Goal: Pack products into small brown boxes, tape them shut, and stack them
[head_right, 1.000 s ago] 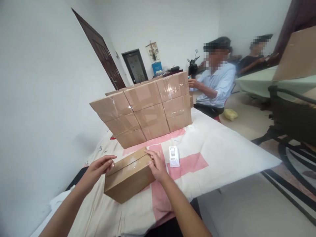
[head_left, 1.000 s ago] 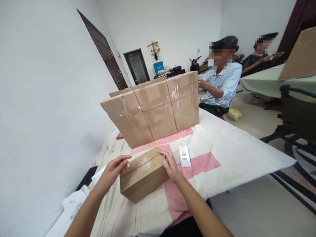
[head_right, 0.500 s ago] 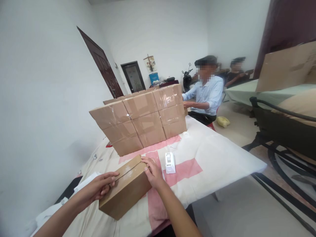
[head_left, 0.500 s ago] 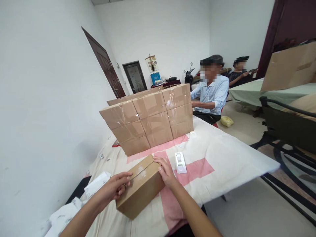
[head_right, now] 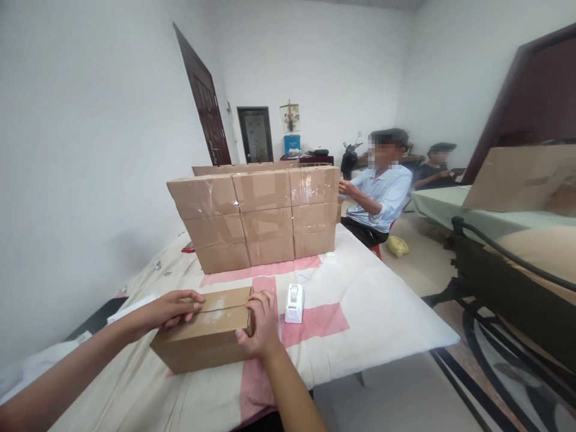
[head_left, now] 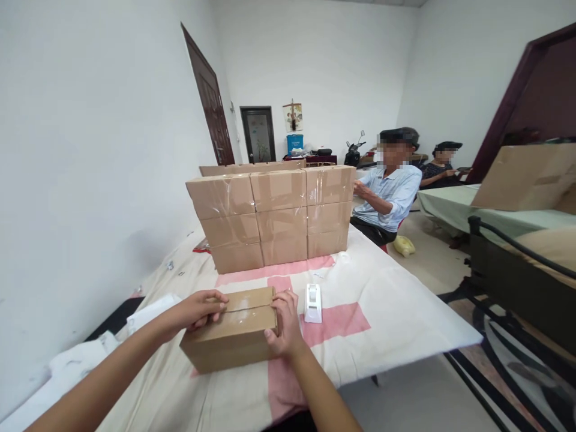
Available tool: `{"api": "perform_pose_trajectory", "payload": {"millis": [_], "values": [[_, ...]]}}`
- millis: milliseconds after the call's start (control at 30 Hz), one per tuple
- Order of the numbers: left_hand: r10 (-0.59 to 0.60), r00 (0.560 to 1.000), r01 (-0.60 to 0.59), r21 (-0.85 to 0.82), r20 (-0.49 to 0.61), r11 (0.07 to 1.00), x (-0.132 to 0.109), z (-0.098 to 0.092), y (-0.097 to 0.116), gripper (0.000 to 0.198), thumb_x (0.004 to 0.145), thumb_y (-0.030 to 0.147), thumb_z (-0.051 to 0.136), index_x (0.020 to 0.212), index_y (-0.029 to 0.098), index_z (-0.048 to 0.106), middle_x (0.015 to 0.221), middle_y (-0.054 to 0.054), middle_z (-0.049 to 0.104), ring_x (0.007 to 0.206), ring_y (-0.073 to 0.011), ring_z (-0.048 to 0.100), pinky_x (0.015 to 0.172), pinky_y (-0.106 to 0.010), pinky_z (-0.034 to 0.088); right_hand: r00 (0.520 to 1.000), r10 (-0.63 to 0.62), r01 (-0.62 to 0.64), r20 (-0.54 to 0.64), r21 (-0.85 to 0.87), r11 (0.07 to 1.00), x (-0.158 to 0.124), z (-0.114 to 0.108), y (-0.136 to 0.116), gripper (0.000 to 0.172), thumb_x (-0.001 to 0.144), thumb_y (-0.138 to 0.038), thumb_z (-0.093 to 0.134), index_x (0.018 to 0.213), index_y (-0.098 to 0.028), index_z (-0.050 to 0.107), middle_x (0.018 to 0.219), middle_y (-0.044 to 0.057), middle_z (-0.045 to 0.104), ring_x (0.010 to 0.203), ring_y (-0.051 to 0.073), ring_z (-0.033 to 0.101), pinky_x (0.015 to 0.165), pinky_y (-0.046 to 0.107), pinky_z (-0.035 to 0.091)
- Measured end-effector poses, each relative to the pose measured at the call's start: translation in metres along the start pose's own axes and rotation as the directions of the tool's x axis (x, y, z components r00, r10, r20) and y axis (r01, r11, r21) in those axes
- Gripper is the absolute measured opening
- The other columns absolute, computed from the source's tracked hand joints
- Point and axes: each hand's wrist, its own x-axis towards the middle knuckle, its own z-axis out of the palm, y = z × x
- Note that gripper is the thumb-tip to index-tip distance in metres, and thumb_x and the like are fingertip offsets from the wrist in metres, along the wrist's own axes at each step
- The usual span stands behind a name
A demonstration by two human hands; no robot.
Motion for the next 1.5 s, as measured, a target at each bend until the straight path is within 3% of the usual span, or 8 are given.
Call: {"api": "perform_pose_trajectory", "payload": {"millis": [333, 533, 867, 1100, 1300, 1500], "values": [[-0.123, 0.988, 0.129, 0.056, -0.097, 0.990, 0.003, 0.006, 0.009, 0.069, 0.055, 0.054, 0.073, 0.109, 0.023, 0.044, 0.070, -0.001, 0.071, 0.045, -0.0088, 0.034, 0.048, -0.022, 0.017, 0.999, 0.043, -0.043, 0.009, -0.011, 0.999, 0.000, 0.000, -0.002, 0.047, 0.082, -0.060, 0.054, 0.111, -0.023, 0.054, 0.114, 0.012, 0.054, 0.113, 0.034, 0.048, 0.102, 0.060, 0.040], [-0.158, 0.984, 0.165, 0.078, -0.085, 0.983, -0.003, 0.002, 0.020, 0.073, 0.055, 0.051, 0.075, 0.116, 0.023, 0.047, 0.065, 0.002, 0.067, 0.047, -0.0103, 0.037, 0.049, -0.022, 0.018, 1.000, 0.024, -0.024, -0.006, 0.006, 1.000, 0.002, 0.000, -0.002, 0.045, 0.082, -0.058, 0.055, 0.112, -0.024, 0.054, 0.114, 0.011, 0.054, 0.112, 0.033, 0.048, 0.101, 0.057, 0.039], [-0.154, 0.987, 0.155, 0.046, -0.035, 0.987, -0.002, -0.009, 0.004, 0.089, 0.059, 0.057, 0.079, 0.133, 0.021, 0.046, 0.075, 0.003, 0.062, 0.052, -0.0083, 0.034, 0.049, -0.022, 0.021, 0.999, 0.038, -0.037, 0.028, -0.019, 0.999, 0.001, -0.001, 0.000, 0.049, 0.081, -0.061, 0.054, 0.113, -0.023, 0.054, 0.115, 0.012, 0.053, 0.112, 0.033, 0.050, 0.097, 0.055, 0.042], [-0.243, 0.970, 0.237, 0.152, 0.020, 0.959, -0.002, -0.011, 0.014, 0.096, 0.058, 0.048, 0.078, 0.141, 0.019, 0.040, 0.073, 0.002, 0.064, 0.052, -0.0089, 0.035, 0.050, -0.022, 0.023, 1.000, -0.012, 0.012, 0.018, -0.003, 1.000, 0.005, -0.001, -0.002, 0.047, 0.085, -0.060, 0.053, 0.114, -0.023, 0.054, 0.116, 0.012, 0.053, 0.110, 0.032, 0.050, 0.095, 0.054, 0.044], [-0.267, 0.956, 0.235, 0.223, 0.126, 0.946, 0.015, -0.023, 0.005, 0.102, 0.063, 0.048, 0.077, 0.150, 0.019, 0.032, 0.079, -0.002, 0.071, 0.054, -0.0108, 0.042, 0.052, -0.023, 0.028, 1.000, -0.007, 0.007, 0.020, -0.020, 1.000, 0.006, 0.000, 0.000, 0.050, 0.084, -0.062, 0.053, 0.114, -0.022, 0.055, 0.116, 0.013, 0.054, 0.110, 0.032, 0.051, 0.096, 0.055, 0.044], [-0.279, 0.957, 0.223, 0.418, 0.077, 0.881, 0.018, -0.027, 0.014, 0.106, 0.061, 0.057, 0.075, 0.153, 0.019, 0.038, 0.083, -0.008, 0.076, 0.071, -0.0214, 0.059, 0.060, -0.028, 0.037, 0.998, 0.033, -0.029, 0.054, -0.064, 0.997, 0.004, 0.000, 0.002, 0.053, 0.083, -0.067, 0.049, 0.112, -0.023, 0.054, 0.115, 0.013, 0.053, 0.110, 0.032, 0.052, 0.094, 0.054, 0.045]]}}
